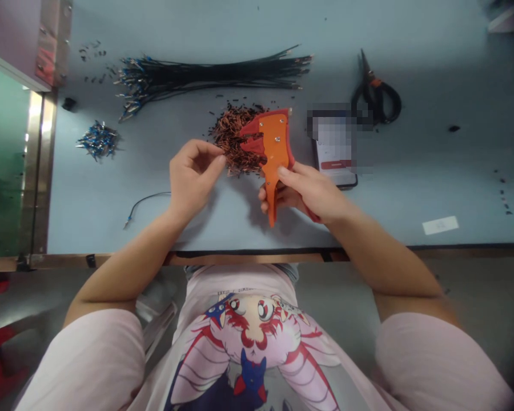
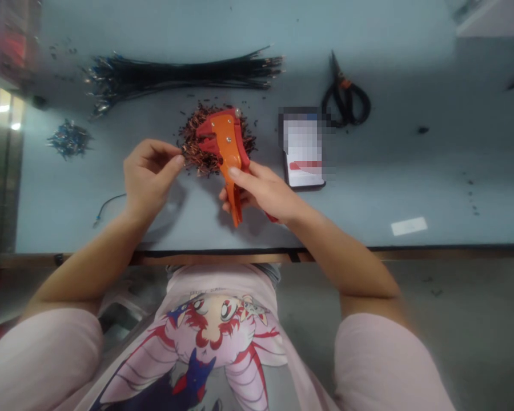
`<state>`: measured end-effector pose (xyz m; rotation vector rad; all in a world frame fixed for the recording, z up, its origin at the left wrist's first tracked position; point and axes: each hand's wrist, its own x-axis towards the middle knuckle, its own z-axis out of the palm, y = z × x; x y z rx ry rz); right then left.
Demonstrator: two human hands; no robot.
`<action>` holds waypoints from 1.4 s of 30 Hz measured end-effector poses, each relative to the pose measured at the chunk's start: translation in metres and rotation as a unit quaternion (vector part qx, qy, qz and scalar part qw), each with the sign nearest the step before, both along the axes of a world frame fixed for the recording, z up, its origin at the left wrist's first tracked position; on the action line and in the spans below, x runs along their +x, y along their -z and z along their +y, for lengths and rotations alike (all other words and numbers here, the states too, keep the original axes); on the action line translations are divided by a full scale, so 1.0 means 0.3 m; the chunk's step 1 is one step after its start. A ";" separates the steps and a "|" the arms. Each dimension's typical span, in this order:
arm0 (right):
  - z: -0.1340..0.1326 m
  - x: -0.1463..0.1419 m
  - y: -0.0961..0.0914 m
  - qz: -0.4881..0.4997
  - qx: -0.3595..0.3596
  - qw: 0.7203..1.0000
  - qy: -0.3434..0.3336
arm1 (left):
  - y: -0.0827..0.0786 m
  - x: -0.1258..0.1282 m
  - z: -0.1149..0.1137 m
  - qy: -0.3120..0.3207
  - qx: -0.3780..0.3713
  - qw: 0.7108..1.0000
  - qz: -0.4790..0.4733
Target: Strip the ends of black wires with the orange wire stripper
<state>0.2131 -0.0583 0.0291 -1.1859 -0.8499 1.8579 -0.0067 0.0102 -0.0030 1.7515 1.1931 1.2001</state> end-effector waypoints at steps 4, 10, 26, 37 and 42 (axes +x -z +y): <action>-0.002 0.001 0.002 -0.008 0.001 1.000 -0.016 | -0.003 -0.001 -0.001 0.012 -0.005 1.000 0.011; -0.009 0.007 -0.007 -0.021 0.016 0.998 -0.050 | -0.009 0.000 0.002 -0.002 0.021 1.000 0.020; -0.016 0.008 0.002 -0.019 0.020 0.997 -0.067 | -0.033 -0.005 -0.007 0.018 0.068 0.994 0.083; -0.019 -0.006 -0.007 -0.046 0.034 0.996 -0.070 | -0.041 -0.005 -0.013 0.022 0.035 0.997 0.062; -0.023 -0.021 -0.003 -0.051 0.035 0.996 -0.059 | -0.038 0.002 -0.020 0.022 0.037 0.997 0.070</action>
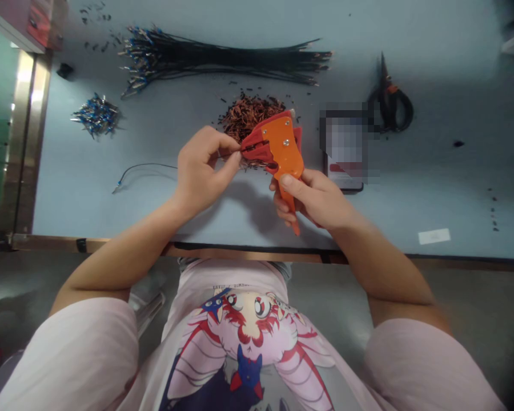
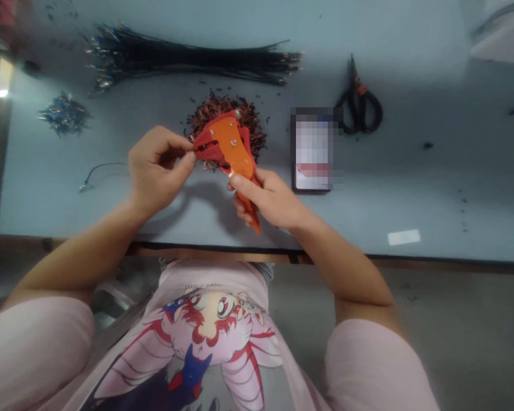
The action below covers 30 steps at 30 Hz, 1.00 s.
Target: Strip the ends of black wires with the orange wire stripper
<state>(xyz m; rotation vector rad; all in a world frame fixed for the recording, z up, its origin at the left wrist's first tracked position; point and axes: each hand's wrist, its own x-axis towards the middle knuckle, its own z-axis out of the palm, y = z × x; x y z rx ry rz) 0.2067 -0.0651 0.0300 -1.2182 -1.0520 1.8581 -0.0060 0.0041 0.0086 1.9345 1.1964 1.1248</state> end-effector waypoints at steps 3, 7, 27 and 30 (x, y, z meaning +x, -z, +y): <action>-0.002 -0.011 0.004 -0.006 -0.004 1.000 0.007 | 0.000 0.002 -0.007 0.007 0.003 1.000 0.009; -0.008 -0.013 0.004 -0.029 0.004 1.000 0.004 | -0.006 0.002 -0.015 0.011 0.004 1.000 0.008; 0.000 0.024 -0.017 0.040 -0.033 0.999 -0.007 | 0.012 0.005 -0.002 -0.007 0.096 0.994 -0.042; -0.002 0.017 -0.015 0.043 -0.032 0.999 -0.009 | 0.015 0.007 0.000 0.002 0.113 0.992 -0.054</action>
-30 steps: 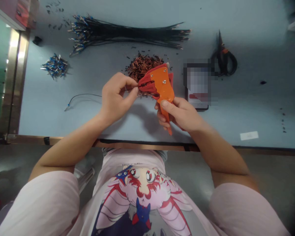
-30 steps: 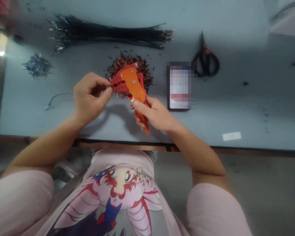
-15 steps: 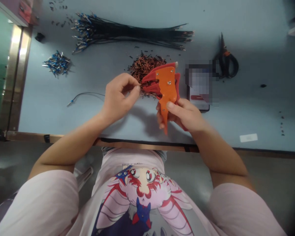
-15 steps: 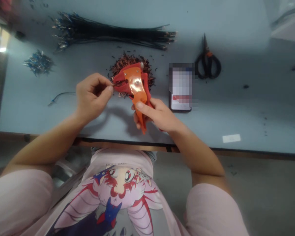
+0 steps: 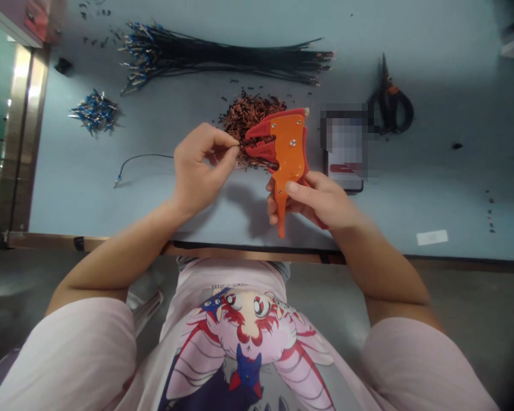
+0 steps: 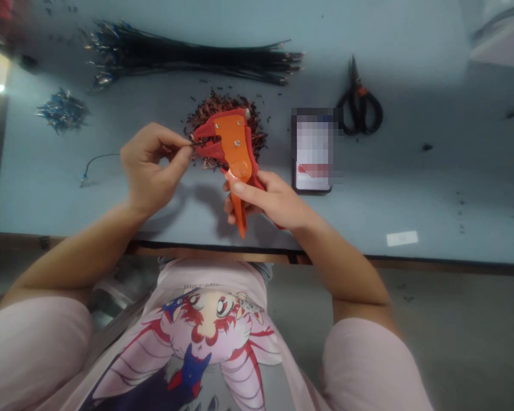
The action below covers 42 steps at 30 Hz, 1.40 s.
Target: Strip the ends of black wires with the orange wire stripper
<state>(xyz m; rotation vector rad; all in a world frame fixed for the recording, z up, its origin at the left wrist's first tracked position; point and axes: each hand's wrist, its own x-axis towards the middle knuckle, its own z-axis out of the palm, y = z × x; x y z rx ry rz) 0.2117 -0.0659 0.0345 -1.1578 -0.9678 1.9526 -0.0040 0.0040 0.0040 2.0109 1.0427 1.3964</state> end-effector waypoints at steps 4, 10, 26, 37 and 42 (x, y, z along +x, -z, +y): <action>-0.003 -0.006 0.004 0.004 -0.002 1.000 0.000 | 0.001 0.002 -0.002 0.009 0.013 1.000 0.006; -0.006 -0.015 0.011 -0.003 0.005 1.000 0.006 | 0.001 0.001 -0.003 0.004 0.003 1.000 0.028; 0.015 0.007 0.024 -0.010 -0.005 1.000 0.001 | 0.008 -0.006 0.016 0.019 -0.018 1.000 0.014; 0.002 0.010 0.008 -0.002 -0.009 1.000 -0.002 | -0.005 -0.010 0.012 0.010 0.067 0.998 0.002; 0.000 0.002 0.004 -0.004 0.002 1.000 -0.009 | -0.005 -0.009 0.007 -0.001 0.060 0.998 0.032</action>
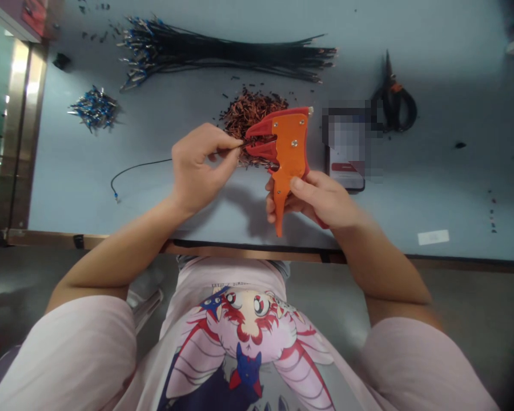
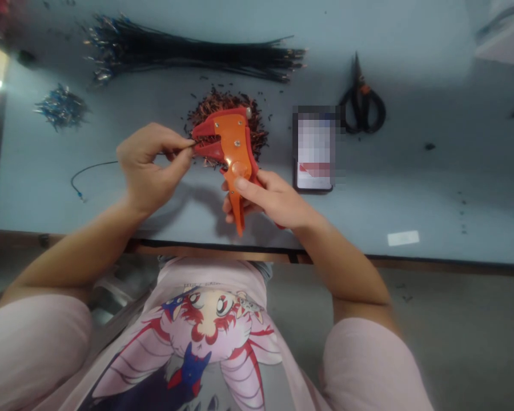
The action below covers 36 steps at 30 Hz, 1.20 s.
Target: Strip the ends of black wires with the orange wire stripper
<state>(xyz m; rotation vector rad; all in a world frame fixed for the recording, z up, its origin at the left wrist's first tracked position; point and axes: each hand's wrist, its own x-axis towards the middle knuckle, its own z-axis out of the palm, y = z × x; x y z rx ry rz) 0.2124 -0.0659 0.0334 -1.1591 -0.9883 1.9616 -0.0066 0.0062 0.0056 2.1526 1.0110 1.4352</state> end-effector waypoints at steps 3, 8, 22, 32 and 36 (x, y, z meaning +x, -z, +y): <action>-0.002 -0.007 -0.003 -0.010 0.003 1.000 0.000 | 0.001 -0.004 -0.003 -0.001 -0.009 1.000 0.026; -0.004 -0.012 0.006 -0.019 0.006 1.000 0.001 | -0.003 -0.006 -0.002 -0.025 -0.031 0.997 0.061; 0.015 0.007 0.023 -0.048 0.016 0.999 0.013 | 0.001 -0.008 0.007 -0.014 -0.026 0.998 0.057; -0.009 0.069 -0.044 -0.398 0.273 0.876 -0.004 | 0.015 -0.070 0.090 -0.054 0.043 0.998 -0.008; -0.026 0.000 -0.010 -0.590 0.413 0.682 -0.125 | 0.012 -0.060 0.081 -0.059 0.048 0.997 -0.010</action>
